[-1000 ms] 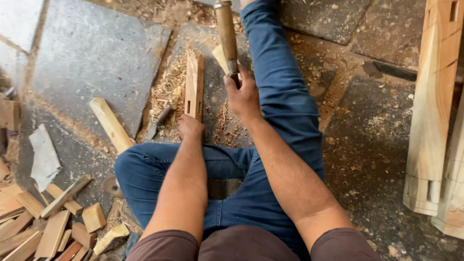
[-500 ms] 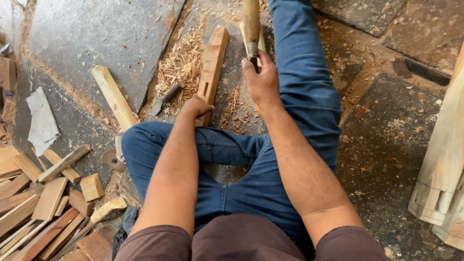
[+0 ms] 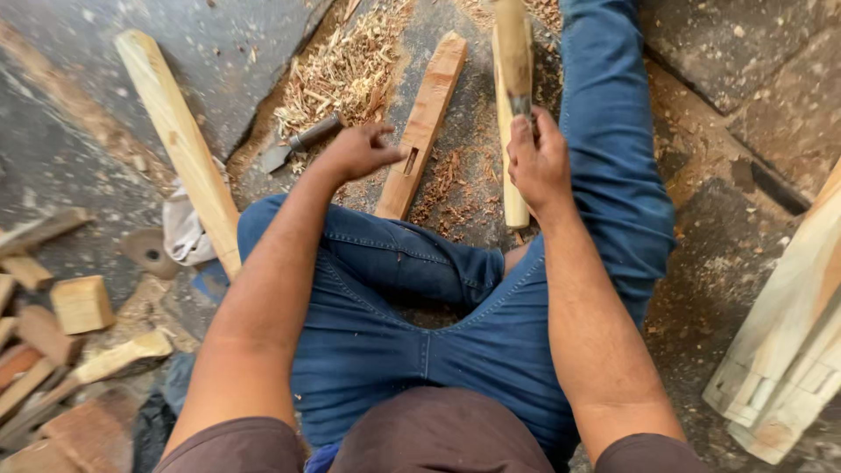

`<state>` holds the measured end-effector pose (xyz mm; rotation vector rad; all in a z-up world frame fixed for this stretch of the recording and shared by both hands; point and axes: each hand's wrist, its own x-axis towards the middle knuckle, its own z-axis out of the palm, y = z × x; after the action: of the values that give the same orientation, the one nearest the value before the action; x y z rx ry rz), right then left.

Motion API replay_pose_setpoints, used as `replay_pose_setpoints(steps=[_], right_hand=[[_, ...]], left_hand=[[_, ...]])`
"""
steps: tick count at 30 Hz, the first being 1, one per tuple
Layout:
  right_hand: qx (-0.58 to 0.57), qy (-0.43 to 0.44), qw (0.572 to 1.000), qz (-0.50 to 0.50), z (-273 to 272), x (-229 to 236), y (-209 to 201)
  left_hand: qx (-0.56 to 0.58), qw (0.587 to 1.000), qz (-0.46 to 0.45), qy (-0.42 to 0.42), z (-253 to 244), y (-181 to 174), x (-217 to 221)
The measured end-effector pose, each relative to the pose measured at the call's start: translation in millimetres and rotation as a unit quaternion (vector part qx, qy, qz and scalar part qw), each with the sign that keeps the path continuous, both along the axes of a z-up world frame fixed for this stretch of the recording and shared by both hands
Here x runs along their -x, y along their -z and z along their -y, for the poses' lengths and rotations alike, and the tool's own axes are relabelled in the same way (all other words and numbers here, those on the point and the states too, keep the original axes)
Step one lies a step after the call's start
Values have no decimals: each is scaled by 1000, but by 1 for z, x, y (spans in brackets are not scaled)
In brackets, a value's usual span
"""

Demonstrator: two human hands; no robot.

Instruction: The person sits on the floor and uses a chisel and mallet to carve a rectangular wooden piece. They repeatedly strike the chisel to remove wood shavings and periodically rotate the piece to work on different sides.

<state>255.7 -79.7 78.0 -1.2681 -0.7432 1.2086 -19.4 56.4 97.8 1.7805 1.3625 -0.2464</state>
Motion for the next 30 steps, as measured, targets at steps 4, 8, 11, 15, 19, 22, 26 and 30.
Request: replay_pose_setpoints(steps=[4, 8, 11, 15, 19, 22, 26, 30], right_hand=[[55, -195, 978, -50, 1, 25, -36], [81, -241, 966, -39, -5, 56, -22], [25, -114, 976, 182, -19, 40, 13], [83, -4, 876, 476, -22, -14, 46], [173, -8, 789, 589, -17, -18, 69], [204, -60, 742, 636, -18, -5, 78], [322, -68, 717, 615, -24, -3, 89], [291, -70, 715, 632, -19, -9, 102]], left_hand=[[173, 898, 389, -112, -3, -28, -1], [222, 738, 621, -142, 6, -10, -5], [-93, 853, 485, -169, -18, 9, -1], [-280, 886, 334, -160, -85, 21, 11], [-242, 919, 244, -194, -110, 22, 30], [-389, 845, 318, -184, -105, 33, 32], [-240, 930, 228, -158, -119, 70, 23], [-325, 931, 105, -132, -132, 108, 15]])
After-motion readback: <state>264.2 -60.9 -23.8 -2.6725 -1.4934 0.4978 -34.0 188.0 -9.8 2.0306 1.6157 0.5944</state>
